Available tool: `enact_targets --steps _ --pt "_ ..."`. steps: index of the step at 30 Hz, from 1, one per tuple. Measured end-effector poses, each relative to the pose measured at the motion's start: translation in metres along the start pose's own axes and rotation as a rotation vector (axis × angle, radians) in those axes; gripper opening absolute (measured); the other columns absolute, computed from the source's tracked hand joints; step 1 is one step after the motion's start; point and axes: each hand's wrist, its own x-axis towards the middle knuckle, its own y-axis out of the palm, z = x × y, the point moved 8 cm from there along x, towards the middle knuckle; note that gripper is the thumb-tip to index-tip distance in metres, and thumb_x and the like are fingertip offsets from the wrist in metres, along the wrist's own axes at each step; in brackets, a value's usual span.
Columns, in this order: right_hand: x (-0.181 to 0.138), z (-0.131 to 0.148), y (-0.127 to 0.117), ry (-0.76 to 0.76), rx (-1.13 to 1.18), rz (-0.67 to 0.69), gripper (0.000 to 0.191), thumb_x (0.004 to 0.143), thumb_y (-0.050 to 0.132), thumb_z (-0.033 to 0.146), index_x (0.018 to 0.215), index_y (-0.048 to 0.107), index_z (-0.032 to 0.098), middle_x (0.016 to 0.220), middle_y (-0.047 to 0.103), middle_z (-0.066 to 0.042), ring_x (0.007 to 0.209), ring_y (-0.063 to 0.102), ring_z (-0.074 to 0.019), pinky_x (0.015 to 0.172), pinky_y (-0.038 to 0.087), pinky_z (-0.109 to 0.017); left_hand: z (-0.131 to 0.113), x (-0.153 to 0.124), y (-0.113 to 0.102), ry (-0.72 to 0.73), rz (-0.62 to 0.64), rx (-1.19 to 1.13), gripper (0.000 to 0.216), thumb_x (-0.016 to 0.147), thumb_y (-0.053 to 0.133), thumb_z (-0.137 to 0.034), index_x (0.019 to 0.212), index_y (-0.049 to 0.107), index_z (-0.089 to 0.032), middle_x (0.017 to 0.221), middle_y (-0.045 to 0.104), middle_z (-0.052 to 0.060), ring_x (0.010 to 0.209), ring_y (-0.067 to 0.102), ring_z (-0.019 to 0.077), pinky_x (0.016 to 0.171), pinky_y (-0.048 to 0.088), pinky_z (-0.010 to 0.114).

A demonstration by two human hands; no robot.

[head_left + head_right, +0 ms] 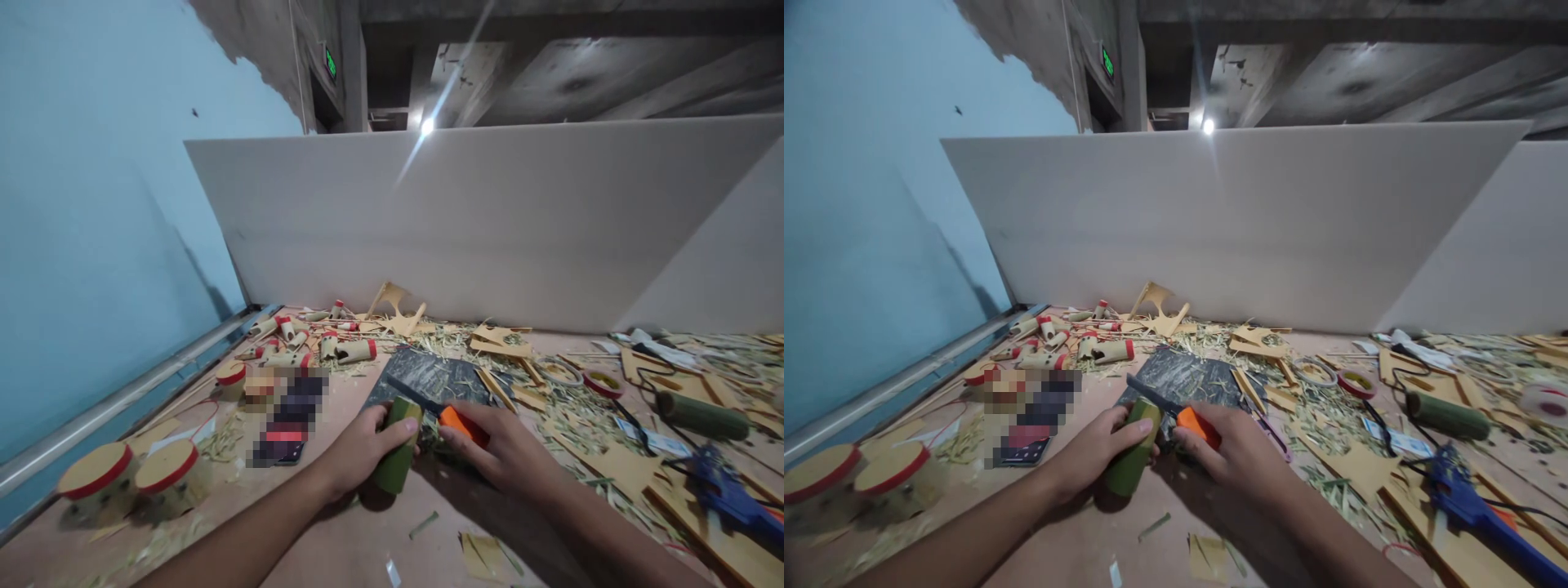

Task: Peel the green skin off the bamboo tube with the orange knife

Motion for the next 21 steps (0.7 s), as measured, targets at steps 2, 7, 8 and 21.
enact_targets --steps 2,7,8,21 --pt "-0.001 0.002 0.001 -0.015 0.062 0.011 0.038 0.104 0.050 0.051 0.109 0.073 0.021 0.099 0.079 -0.008 0.083 0.069 -0.0224 0.072 0.049 -0.031 0.000 -0.002 -0.001 -0.019 -0.019 -0.017 0.053 0.079 0.079 -0.053 0.109 0.062 -0.013 0.098 0.075 0.011 0.087 0.071 0.0216 0.074 0.053 0.030" --pt "-0.004 -0.001 0.003 0.001 0.091 -0.017 0.053 0.102 0.053 0.054 0.141 0.067 0.021 0.116 0.079 -0.012 0.096 0.074 -0.0268 0.083 0.054 -0.036 0.003 -0.005 -0.001 -0.091 -0.030 -0.050 0.055 0.079 0.079 -0.054 0.112 0.057 -0.016 0.082 0.071 0.004 0.070 0.066 0.0173 0.065 0.050 0.028" --pt "-0.005 -0.002 0.005 0.003 0.084 -0.005 0.055 0.101 0.054 0.055 0.142 0.066 0.020 0.116 0.079 -0.012 0.097 0.074 -0.0270 0.084 0.054 -0.037 0.002 -0.006 0.000 -0.082 -0.013 -0.038 0.058 0.076 0.083 -0.054 0.112 0.056 -0.017 0.080 0.070 0.003 0.069 0.065 0.0162 0.065 0.049 0.028" --pt "-0.008 0.014 0.024 -0.031 0.024 0.128 0.047 0.102 0.054 0.054 0.135 0.071 0.024 0.095 0.077 -0.007 0.081 0.071 -0.0226 0.070 0.048 -0.029 -0.003 -0.005 0.007 0.053 -0.016 0.109 0.046 0.072 0.090 -0.045 0.100 0.061 -0.022 0.083 0.067 0.000 0.065 0.059 0.0135 0.057 0.044 0.023"
